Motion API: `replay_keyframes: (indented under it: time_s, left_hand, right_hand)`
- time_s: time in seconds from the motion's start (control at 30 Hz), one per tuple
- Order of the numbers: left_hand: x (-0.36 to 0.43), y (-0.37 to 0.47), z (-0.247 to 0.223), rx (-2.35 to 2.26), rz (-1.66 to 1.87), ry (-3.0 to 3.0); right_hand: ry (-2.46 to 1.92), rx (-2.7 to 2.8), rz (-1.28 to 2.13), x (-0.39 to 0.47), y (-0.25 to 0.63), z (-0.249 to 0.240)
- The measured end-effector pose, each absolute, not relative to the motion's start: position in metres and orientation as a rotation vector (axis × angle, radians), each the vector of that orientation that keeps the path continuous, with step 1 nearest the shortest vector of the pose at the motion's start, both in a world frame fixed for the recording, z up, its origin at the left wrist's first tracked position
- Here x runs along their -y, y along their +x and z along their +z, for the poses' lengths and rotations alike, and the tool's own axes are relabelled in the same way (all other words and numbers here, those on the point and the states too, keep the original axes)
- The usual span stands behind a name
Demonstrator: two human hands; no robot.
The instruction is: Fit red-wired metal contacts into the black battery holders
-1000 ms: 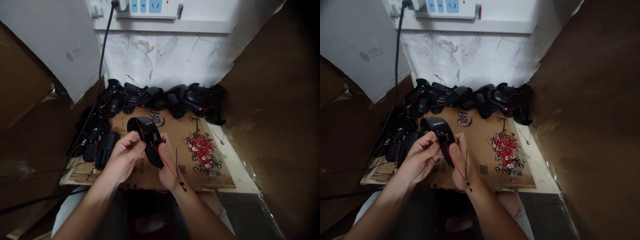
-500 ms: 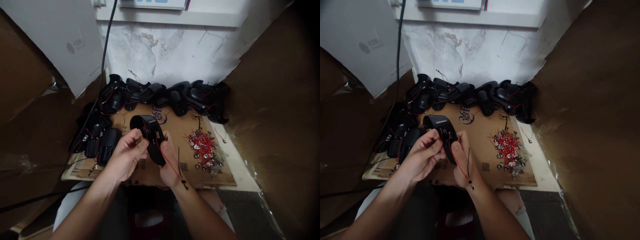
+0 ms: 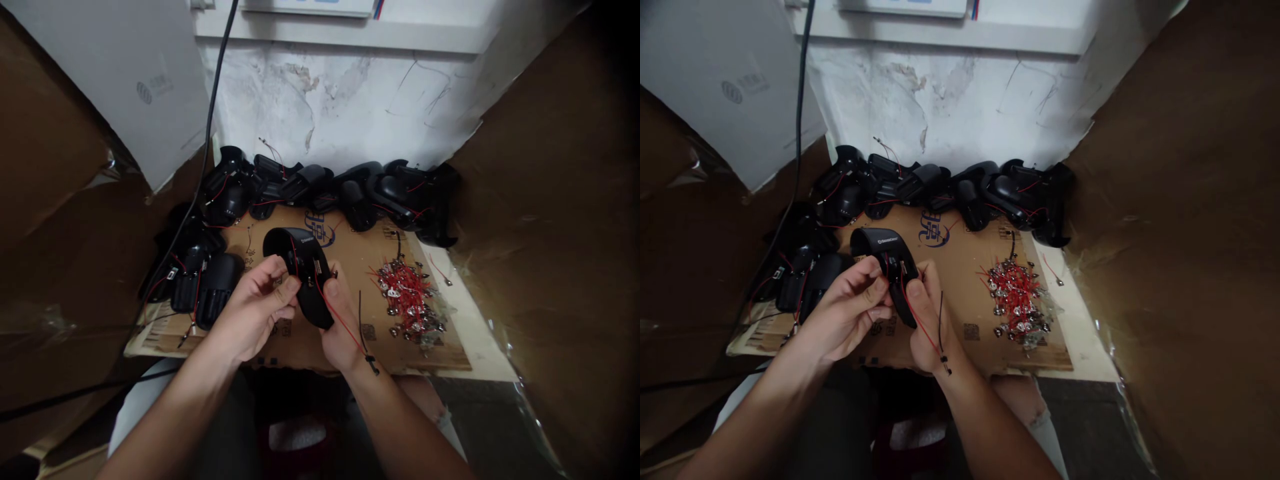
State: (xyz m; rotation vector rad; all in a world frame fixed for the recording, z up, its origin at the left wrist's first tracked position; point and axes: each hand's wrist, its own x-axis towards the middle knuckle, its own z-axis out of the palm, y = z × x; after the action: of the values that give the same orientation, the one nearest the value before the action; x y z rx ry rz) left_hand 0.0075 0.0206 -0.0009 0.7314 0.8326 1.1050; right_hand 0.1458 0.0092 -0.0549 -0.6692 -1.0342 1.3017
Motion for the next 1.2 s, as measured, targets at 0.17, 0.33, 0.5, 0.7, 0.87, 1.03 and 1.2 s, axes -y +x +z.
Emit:
replay_keyframes:
  time_s: [0.17, 0.33, 0.5, 0.7, 0.87, 1.03, 1.2]
  left_hand:
    - [-0.019, 0.008, -0.003, -0.853, 1.112, 0.774]
    - [-0.018, -0.001, -0.003, -0.915, 1.074, 0.935]
    - [-0.021, 0.0, 0.004, -0.876, 1.096, 0.994]
    - [-0.021, 0.009, 0.002, -0.901, 1.168, 0.947]
    - [-0.018, 0.007, -0.002, -0.928, 1.148, 0.93]
    - [-0.015, 0.006, -0.002, -0.944, 1.112, 1.004]
    - [-0.011, 0.005, 0.001, -0.931, 1.081, 1.047]
  right_hand:
    - [-0.682, 1.032, 1.289, -0.008, 0.146, -0.054]
    - [-0.665, 1.046, 1.274, -0.01, 0.147, -0.049]
    - [-0.699, 1.14, 1.151, -0.011, 0.15, -0.047]
    - [-0.763, 1.239, 1.168, -0.009, 0.154, -0.044]
    - [-0.707, 1.262, 1.074, -0.01, 0.151, -0.041]
    - [-0.734, 1.317, 1.02, -0.008, 0.152, -0.047]
    - [-0.752, 1.326, 0.944, -0.003, 0.151, -0.049]
